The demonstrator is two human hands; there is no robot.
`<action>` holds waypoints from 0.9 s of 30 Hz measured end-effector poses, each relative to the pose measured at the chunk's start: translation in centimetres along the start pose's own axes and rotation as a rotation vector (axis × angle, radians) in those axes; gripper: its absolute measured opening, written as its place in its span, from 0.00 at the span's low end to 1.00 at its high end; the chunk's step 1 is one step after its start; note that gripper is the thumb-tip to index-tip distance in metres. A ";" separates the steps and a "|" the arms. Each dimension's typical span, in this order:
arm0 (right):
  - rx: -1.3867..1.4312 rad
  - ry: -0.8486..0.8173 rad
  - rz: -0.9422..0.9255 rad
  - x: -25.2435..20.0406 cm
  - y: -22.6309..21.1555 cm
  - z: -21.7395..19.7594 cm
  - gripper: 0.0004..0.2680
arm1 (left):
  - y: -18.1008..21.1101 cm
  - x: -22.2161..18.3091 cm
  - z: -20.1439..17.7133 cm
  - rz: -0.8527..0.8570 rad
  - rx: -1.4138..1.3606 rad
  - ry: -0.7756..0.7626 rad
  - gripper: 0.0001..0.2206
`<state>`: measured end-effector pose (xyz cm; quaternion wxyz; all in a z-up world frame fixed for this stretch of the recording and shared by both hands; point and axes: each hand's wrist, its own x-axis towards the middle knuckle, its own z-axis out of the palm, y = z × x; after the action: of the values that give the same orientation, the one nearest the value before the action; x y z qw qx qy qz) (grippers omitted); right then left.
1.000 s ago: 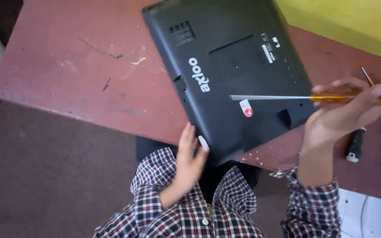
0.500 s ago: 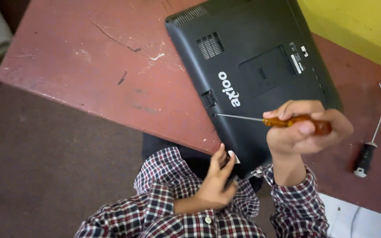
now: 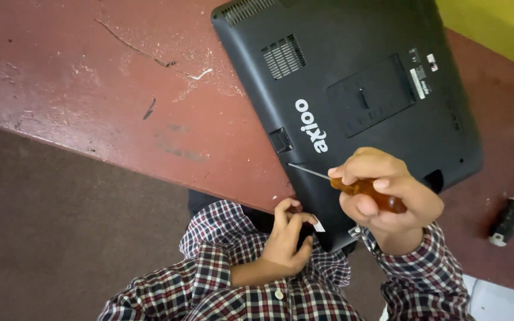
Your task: Fastening screws on the back cover of an electronic device using a manual screwdriver.
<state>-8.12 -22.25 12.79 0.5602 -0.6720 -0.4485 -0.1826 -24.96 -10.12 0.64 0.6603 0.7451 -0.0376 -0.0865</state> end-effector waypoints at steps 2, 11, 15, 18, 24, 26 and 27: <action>-0.017 -0.016 0.025 0.9 -0.4 0.4 0.10 | -0.2 -0.1 -0.2 -0.002 -0.004 -0.017 0.15; -0.052 -0.164 0.277 2.0 0.3 0.2 0.11 | -1.0 -0.1 0.1 0.023 0.003 -0.044 0.17; 0.128 0.112 0.009 -0.9 3.2 0.5 0.11 | -0.4 -0.1 -0.2 -0.016 -0.001 -0.061 0.16; 0.090 -0.001 0.162 0.9 0.1 0.1 0.10 | -0.6 0.0 0.1 -0.005 0.015 -0.050 0.16; -0.331 -0.245 0.265 2.2 -2.2 -2.5 0.20 | 0.3 0.5 -1.7 0.008 -0.046 -0.037 0.14; -0.231 -0.147 0.285 2.0 -3.4 -1.8 0.17 | -0.2 0.9 -2.8 0.065 -0.053 0.010 0.14; -0.133 -0.050 0.313 1.9 -4.0 -1.4 0.19 | -0.4 0.9 -3.3 0.118 -0.062 0.052 0.14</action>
<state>-10.00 -22.93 16.99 0.5248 -0.7735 -0.3393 -0.1057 -23.46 -7.02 0.55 0.6879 0.7226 -0.0616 -0.0293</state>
